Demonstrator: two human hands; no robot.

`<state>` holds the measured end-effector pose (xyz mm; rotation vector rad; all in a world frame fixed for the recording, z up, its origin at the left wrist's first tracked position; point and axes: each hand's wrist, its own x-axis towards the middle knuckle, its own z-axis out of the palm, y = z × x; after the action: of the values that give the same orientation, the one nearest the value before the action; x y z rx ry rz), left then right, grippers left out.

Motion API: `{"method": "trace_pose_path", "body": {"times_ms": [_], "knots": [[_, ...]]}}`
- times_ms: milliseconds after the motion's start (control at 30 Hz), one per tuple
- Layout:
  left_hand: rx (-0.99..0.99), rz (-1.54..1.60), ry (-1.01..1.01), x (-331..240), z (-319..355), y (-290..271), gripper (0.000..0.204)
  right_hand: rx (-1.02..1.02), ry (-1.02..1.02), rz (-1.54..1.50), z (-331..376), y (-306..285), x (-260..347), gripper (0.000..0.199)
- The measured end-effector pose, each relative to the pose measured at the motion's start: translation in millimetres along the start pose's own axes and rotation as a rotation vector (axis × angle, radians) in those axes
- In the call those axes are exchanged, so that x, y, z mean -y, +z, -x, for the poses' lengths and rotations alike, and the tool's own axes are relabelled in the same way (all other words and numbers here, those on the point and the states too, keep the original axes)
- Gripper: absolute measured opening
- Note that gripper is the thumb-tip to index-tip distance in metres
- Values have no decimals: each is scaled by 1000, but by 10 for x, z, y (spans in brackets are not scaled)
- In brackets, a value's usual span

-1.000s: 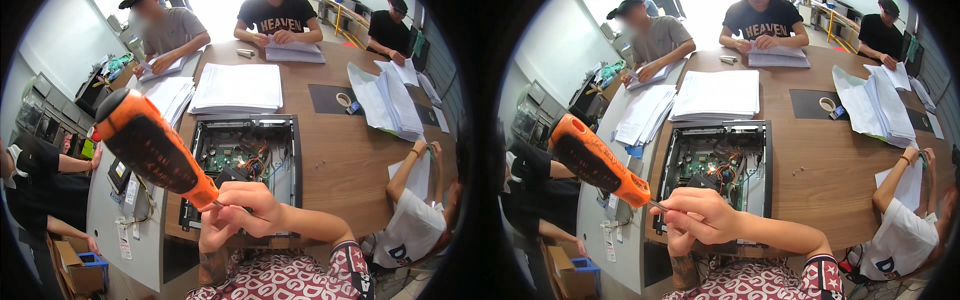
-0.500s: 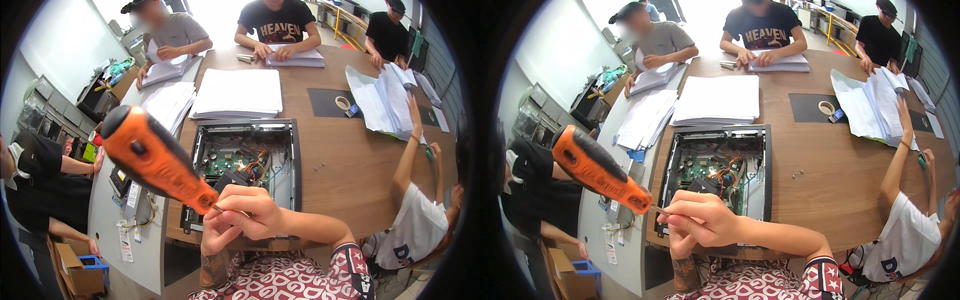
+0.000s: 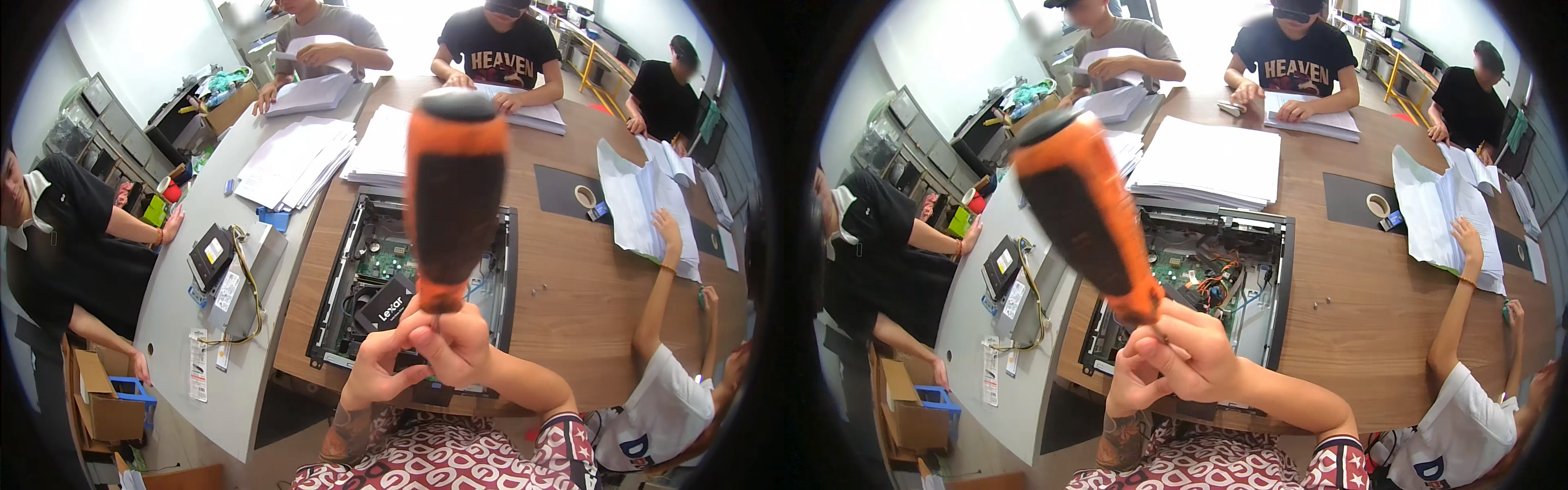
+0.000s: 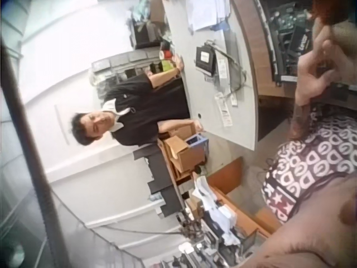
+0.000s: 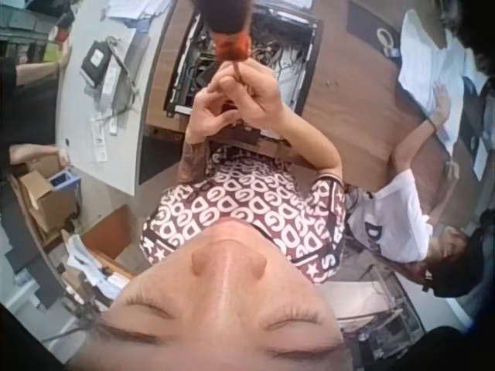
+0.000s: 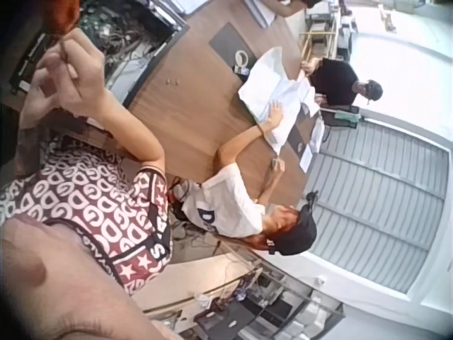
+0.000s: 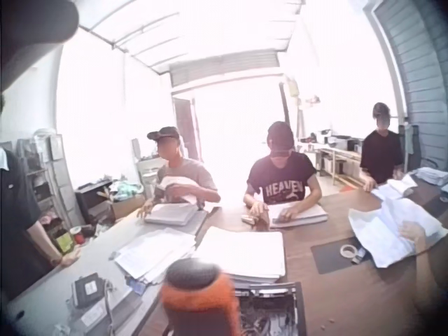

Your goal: The person uses a screwdriver to remove screws from the internal components of a computer tower, including a fan and electronic boards.

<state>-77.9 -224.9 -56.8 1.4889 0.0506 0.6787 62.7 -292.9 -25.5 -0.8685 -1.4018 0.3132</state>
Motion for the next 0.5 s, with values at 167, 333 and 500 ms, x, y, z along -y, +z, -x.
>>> {"method": "trace_pose_path", "body": {"times_ms": [167,333,500], "knots": [[25,-38,3,14,7,-34,42,-51,84,-92,-61,-29,87,26],[28,-37,-35,54,48,-54,35,-40,37,-47,-44,-11,88,27],[-83,158,-57,-3,-10,28,27,-135,-28,-74,-164,-111,199,41]]}}
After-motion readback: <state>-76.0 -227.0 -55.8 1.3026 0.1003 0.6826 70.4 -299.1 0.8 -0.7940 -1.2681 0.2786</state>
